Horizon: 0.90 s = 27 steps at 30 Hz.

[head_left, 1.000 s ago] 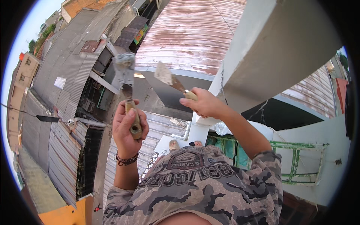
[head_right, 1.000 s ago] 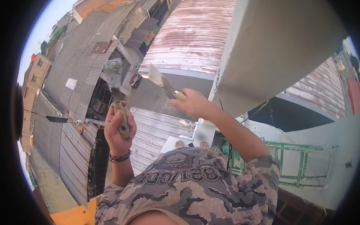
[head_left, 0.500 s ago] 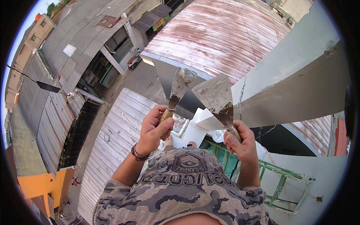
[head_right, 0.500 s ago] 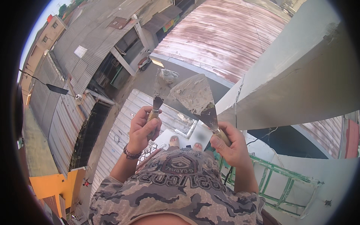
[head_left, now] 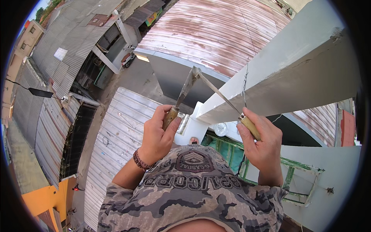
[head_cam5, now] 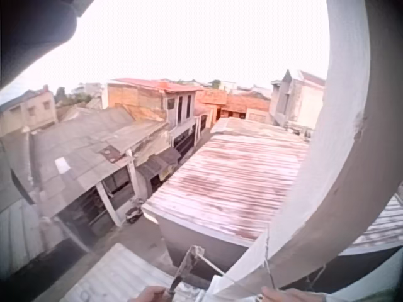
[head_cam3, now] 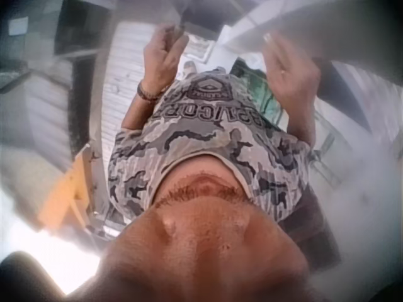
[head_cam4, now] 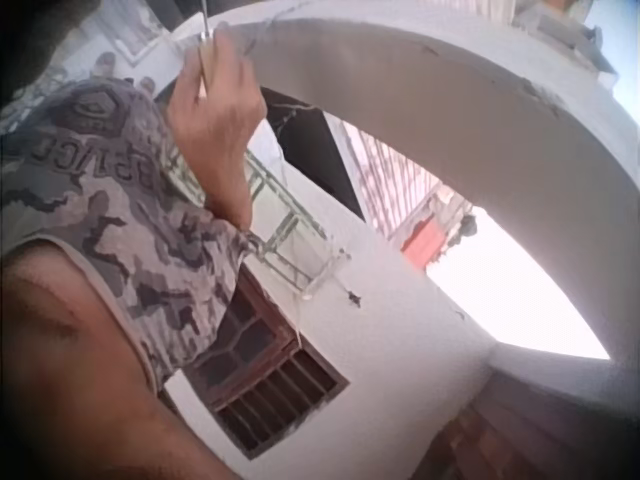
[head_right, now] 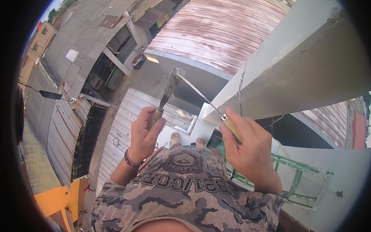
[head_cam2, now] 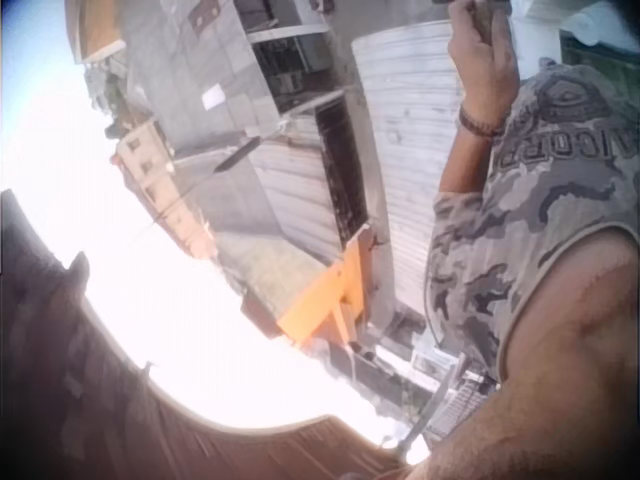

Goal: The person uses two putty knives to apply and smooth white plaster onto a vertical concrete beam on a rooftop. They repeatedly transfer material between the tools and spread it along the beam's surface.

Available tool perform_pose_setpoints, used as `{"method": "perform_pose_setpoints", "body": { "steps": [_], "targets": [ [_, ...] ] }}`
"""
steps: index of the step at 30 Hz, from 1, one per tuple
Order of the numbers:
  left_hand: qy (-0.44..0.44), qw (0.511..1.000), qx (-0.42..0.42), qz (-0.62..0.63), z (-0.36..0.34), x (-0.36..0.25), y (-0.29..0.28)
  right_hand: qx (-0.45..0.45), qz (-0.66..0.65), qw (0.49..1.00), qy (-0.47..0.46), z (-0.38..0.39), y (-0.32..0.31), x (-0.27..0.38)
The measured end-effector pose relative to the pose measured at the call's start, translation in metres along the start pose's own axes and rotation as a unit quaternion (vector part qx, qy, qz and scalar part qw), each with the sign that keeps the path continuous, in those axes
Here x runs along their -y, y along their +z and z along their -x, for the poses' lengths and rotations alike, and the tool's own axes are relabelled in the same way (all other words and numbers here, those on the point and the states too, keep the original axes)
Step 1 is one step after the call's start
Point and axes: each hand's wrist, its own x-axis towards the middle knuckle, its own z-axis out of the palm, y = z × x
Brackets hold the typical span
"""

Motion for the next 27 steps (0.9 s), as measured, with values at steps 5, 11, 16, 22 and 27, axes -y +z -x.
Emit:
{"method": "perform_pose_setpoints", "body": {
  "steps": [5,11,16,22,27],
  "targets": [
    [-0.002,1.000,0.007,-0.019,0.000,0.003,0.002,0.019,0.006,1.000,0.024,0.000,0.010,0.005],
    [0.004,0.998,0.025,-0.050,-0.005,0.010,0.002,0.077,-0.009,0.997,0.027,-0.003,0.019,-0.002],
    [-0.012,0.997,0.041,-0.061,-0.016,0.022,-0.001,0.124,-0.138,0.972,0.142,-0.002,0.024,-0.020],
    [-0.116,0.990,0.059,0.055,-0.027,0.067,0.008,0.086,-0.532,0.749,0.385,0.044,-0.001,-0.064],
    [-0.160,0.959,0.092,0.215,-0.026,0.099,0.036,-0.080,-0.400,0.857,0.316,0.087,-0.004,-0.049]
  ]
}}
